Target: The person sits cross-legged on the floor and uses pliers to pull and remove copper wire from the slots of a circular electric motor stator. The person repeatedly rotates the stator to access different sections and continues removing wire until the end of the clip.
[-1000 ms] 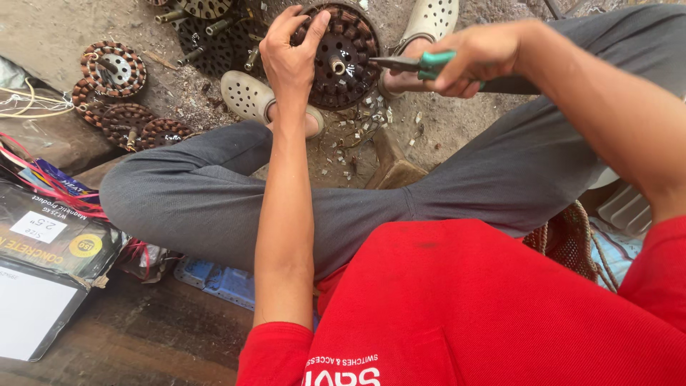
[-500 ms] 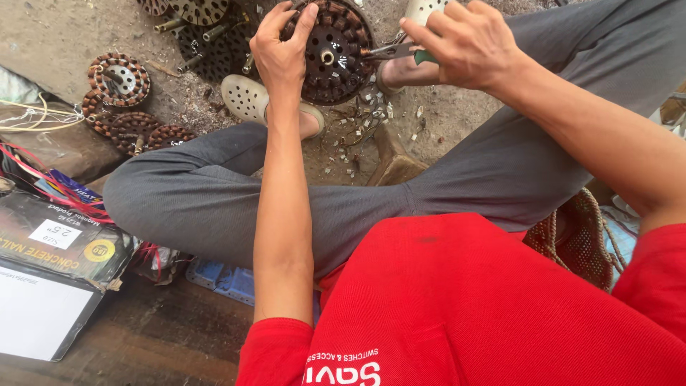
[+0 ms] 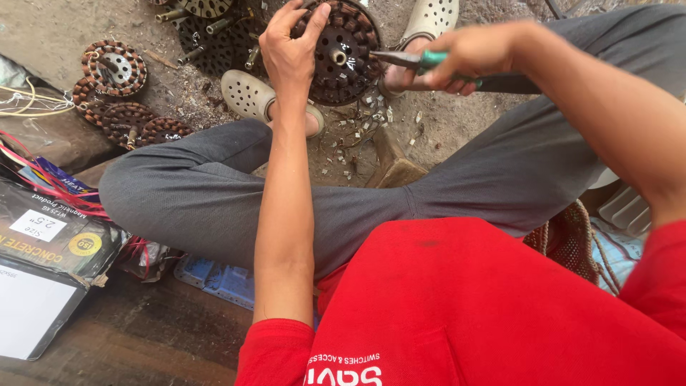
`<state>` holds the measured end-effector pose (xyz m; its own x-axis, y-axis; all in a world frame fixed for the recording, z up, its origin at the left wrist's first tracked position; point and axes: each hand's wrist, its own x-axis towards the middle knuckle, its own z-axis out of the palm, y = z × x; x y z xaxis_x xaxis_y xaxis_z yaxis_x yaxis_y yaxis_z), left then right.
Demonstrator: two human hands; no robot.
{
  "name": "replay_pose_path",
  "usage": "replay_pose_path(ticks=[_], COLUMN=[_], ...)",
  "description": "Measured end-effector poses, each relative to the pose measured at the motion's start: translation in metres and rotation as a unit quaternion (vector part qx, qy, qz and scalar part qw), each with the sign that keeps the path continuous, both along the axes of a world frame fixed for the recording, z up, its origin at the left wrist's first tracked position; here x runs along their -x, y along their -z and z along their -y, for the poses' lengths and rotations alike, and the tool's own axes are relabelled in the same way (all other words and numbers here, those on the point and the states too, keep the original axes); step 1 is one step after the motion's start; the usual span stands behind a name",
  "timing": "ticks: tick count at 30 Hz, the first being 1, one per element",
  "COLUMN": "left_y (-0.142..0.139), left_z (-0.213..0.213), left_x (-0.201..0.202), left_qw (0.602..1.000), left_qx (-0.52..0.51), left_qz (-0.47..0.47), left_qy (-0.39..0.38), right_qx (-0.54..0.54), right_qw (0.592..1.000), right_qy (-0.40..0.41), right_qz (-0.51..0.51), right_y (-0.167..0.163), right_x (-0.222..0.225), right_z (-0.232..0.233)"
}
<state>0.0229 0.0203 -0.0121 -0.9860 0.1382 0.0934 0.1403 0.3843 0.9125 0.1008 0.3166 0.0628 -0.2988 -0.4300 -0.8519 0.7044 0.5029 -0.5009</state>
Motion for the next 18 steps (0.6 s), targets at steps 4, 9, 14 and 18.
replay_pose_path(ticks=[4,9,14,18], left_y=[-0.003,-0.013,-0.018,-0.014], left_z=[-0.002,-0.004,-0.003,-0.002], left_x=[0.000,0.001,-0.001,0.000], left_qw=[1.000,1.000,0.999,1.000], left_qx=[-0.006,-0.021,-0.038,-0.021], left_qz=[0.000,-0.004,0.010,0.005], left_qy=[-0.003,0.000,0.006,0.005], right_qx=[-0.240,-0.318,-0.258,-0.107], right_qw=[0.839,0.622,0.742,0.965], right_qy=[-0.246,-0.243,-0.198,-0.144], right_qz=[-0.422,-0.673,-0.586,-0.191], right_y=[-0.013,-0.014,-0.018,-0.015], right_x=[-0.024,-0.037,-0.030,-0.005], right_z=[0.015,0.018,0.019,0.010])
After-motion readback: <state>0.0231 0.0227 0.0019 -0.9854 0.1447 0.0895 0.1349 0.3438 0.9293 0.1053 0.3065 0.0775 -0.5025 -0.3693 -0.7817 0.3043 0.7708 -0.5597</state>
